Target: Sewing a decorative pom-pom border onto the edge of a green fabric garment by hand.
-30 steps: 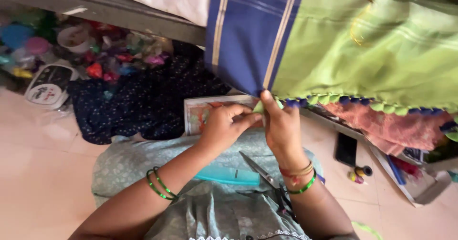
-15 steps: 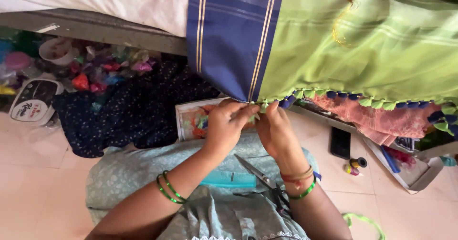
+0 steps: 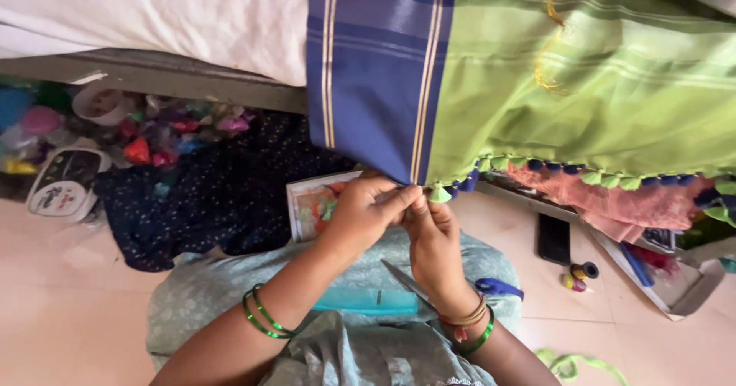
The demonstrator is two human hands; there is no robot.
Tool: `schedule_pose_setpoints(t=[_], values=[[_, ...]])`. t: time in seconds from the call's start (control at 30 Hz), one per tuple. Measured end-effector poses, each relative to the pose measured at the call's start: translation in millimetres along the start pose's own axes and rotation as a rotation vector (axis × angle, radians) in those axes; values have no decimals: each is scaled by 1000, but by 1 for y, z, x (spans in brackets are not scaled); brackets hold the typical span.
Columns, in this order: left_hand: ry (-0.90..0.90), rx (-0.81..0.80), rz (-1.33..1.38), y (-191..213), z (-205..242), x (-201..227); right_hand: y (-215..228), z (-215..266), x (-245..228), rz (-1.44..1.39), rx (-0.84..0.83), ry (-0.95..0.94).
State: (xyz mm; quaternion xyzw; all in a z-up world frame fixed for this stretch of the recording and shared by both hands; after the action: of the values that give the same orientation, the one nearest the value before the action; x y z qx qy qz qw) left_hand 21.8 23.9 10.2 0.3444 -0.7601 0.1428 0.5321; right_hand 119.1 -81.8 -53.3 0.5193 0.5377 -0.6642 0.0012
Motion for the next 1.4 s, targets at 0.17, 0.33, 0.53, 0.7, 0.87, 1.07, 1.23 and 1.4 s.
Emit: schedule_pose_setpoints(t=[0.17,0.33,0.53,0.7,0.87,1.07,1.23,1.4], values=[[362,-188,453,-5,-2,-10,6,6,-22,434,-126,56],[417,-120,378,-3,-7,-21,-12,5,-82,1140,-312,596],[359,-60,287,1,-4,-30,-107,-32,-218,461,128,390],[292,-20,231,-2,-2,-30,-106,-75,-233,589,29,129],[350,-11,204,2,-3,-15,-90,-91,-225,496,-18,137],[215,15,130,7,-6,-16,-99,-62,-214,622,-21,383],[258,14,142,3,-8,-18,-111,-63,-221,644,33,263],[237,26,150,2,-9,-21,-91,-86,-227,444,-52,69]])
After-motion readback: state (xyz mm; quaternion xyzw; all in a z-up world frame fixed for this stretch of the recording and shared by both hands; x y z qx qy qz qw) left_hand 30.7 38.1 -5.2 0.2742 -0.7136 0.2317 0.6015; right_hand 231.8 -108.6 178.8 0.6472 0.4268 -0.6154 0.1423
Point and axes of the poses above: each hand's wrist, its own z-axis away from the middle knuckle, its own y-axis out of the back of the hand, x = y × z, the point moved 1 cm from there along -z, towards the middle knuckle, and after that the axes turned 10 degrees about -z, right-handed, at the moved point
